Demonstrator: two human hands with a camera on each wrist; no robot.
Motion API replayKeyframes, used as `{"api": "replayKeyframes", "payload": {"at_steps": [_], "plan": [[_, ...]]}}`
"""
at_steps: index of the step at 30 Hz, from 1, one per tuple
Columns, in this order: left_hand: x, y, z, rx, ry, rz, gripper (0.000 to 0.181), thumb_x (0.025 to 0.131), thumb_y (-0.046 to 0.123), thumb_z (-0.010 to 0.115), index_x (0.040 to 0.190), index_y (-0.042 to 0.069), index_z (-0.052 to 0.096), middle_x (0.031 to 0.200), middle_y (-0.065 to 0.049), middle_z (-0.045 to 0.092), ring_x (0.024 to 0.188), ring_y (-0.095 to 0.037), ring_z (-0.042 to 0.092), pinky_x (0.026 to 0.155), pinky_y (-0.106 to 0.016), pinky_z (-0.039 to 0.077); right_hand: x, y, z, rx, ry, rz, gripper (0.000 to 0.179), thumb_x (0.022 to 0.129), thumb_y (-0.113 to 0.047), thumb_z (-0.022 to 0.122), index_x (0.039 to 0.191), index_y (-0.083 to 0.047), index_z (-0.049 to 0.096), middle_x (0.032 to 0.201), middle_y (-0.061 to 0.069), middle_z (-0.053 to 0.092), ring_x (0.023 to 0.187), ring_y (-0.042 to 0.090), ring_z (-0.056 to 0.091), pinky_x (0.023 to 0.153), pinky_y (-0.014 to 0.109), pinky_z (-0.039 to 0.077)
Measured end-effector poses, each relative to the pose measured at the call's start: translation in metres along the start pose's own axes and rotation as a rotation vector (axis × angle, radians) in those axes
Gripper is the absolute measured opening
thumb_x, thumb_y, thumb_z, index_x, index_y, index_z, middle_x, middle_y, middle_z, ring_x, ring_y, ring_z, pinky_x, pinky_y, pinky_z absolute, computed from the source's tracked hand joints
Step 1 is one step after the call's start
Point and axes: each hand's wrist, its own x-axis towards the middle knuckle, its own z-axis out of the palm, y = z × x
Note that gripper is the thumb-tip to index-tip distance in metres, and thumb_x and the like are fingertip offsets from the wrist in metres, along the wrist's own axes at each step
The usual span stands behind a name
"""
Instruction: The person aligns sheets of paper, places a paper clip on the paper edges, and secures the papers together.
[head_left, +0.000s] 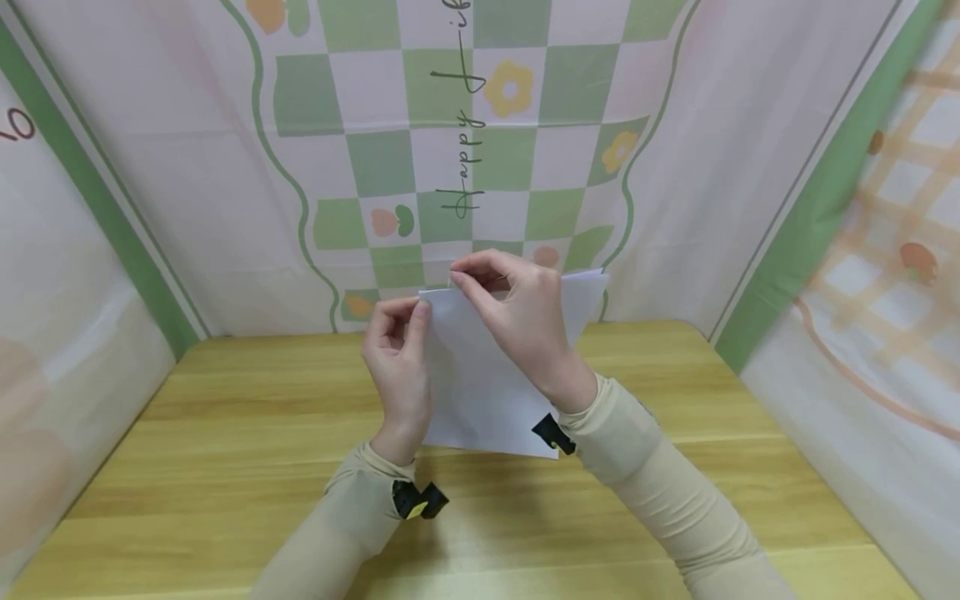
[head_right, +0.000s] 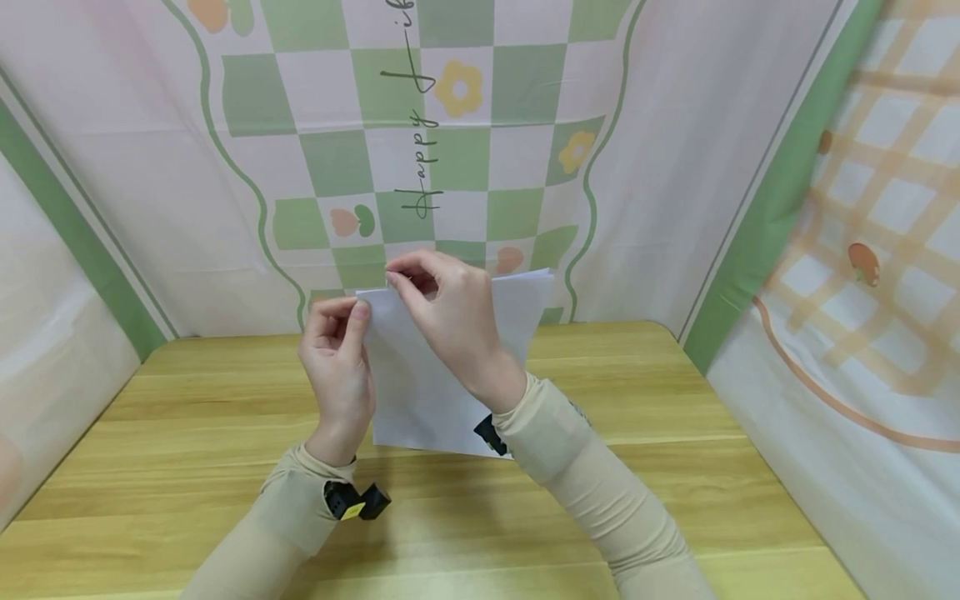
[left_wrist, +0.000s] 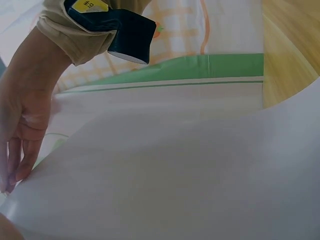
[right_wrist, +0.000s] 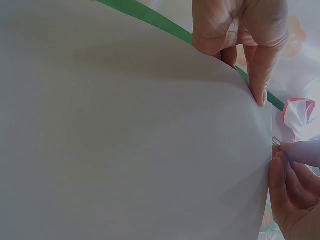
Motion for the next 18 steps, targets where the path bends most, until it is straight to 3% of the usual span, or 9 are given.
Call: {"api": "replayKeyframes", "payload": {"at_steps": [18], "plan": [[0.0, -0.0007, -0.0011, 0.023, -0.004, -0.014, 0.017, 0.089, 0.013, 0.066, 0.095, -0.002, 0.061, 0.089, 0.0, 0.061, 0.086, -0.014, 0.055, 0.08, -0.024, 0.047, -0.0017, -0.0011, 0.0037, -0.035, -0.008, -0.002, 0.01, 0.087, -0.016, 0.069, 0.09, -0.007, 0.071, 0.085, 0.002, 0.071, 0.072, 0.005, 0.065, 0.068, 0.018, 0.053]]}}
